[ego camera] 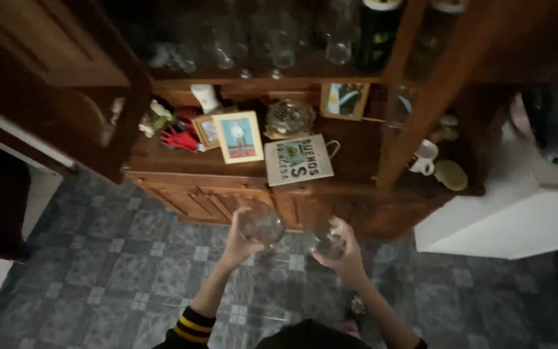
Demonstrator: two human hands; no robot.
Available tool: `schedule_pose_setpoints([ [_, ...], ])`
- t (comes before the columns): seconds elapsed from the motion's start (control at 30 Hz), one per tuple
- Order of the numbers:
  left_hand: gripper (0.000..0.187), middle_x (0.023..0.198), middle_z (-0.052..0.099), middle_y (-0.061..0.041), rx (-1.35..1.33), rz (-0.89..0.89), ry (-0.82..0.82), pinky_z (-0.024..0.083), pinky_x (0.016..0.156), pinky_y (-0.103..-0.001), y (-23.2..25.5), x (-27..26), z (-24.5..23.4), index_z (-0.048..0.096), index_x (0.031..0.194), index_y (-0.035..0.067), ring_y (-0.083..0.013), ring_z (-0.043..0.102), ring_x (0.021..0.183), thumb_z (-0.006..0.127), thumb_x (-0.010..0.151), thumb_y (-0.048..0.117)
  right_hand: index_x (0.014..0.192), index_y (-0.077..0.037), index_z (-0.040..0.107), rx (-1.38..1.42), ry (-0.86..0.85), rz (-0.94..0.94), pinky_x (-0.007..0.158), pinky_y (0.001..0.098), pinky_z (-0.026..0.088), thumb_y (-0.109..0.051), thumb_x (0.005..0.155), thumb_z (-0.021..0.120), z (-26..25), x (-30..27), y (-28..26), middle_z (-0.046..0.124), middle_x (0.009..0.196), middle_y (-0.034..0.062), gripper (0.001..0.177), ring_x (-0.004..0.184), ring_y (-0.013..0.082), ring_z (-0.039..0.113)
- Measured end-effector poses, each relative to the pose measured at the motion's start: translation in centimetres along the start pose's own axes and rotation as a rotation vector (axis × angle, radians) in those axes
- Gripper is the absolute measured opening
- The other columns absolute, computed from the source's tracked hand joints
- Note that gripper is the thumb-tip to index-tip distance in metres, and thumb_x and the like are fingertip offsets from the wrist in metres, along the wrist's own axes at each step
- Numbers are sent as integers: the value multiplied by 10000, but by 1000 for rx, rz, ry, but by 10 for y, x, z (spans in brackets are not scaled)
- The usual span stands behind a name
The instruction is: The person is collecting glasses, mugs, and plates from a table and putting them away into a wooden cabinet.
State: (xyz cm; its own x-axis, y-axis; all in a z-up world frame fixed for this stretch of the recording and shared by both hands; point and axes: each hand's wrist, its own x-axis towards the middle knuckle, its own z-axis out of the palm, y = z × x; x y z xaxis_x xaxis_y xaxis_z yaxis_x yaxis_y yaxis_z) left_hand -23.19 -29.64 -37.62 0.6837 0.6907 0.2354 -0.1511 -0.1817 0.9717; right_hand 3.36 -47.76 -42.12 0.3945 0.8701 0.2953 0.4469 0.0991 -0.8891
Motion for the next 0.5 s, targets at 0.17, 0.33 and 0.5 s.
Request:
schedule_pose_setpoints([
  [0.17, 873, 1537, 468, -64, -61, 132, 190, 524, 943, -441, 57, 37, -72, 373, 1527, 127, -232, 494, 1421, 824, 788, 18, 1581, -107, 332, 335, -21, -304, 1032, 426, 575, -209, 864, 872, 46, 89, -89, 485, 1502, 128, 904, 1335, 296, 596],
  [0.33, 891, 1506, 520, -60, -246, 331, 183, 490, 1144, -420, 147, 111, -113, 352, 1560, 95, -244, 525, 1396, 815, 807, -14, 1525, -134, 391, 462, 63, -222, 878, 406, 633, -205, 825, 875, 51, 196, -167, 569, 1373, 117, 854, 1218, 283, 671],
  [0.5, 899, 1419, 555, -121, -92, 454, 252, 515, 1147, -413, 235, 188, -137, 324, 1592, 96, -252, 605, 1308, 812, 838, 52, 1587, -155, 354, 470, 265, -417, 1057, 422, 577, -184, 872, 873, 46, 303, -229, 448, 1485, 91, 884, 1331, 276, 549],
])
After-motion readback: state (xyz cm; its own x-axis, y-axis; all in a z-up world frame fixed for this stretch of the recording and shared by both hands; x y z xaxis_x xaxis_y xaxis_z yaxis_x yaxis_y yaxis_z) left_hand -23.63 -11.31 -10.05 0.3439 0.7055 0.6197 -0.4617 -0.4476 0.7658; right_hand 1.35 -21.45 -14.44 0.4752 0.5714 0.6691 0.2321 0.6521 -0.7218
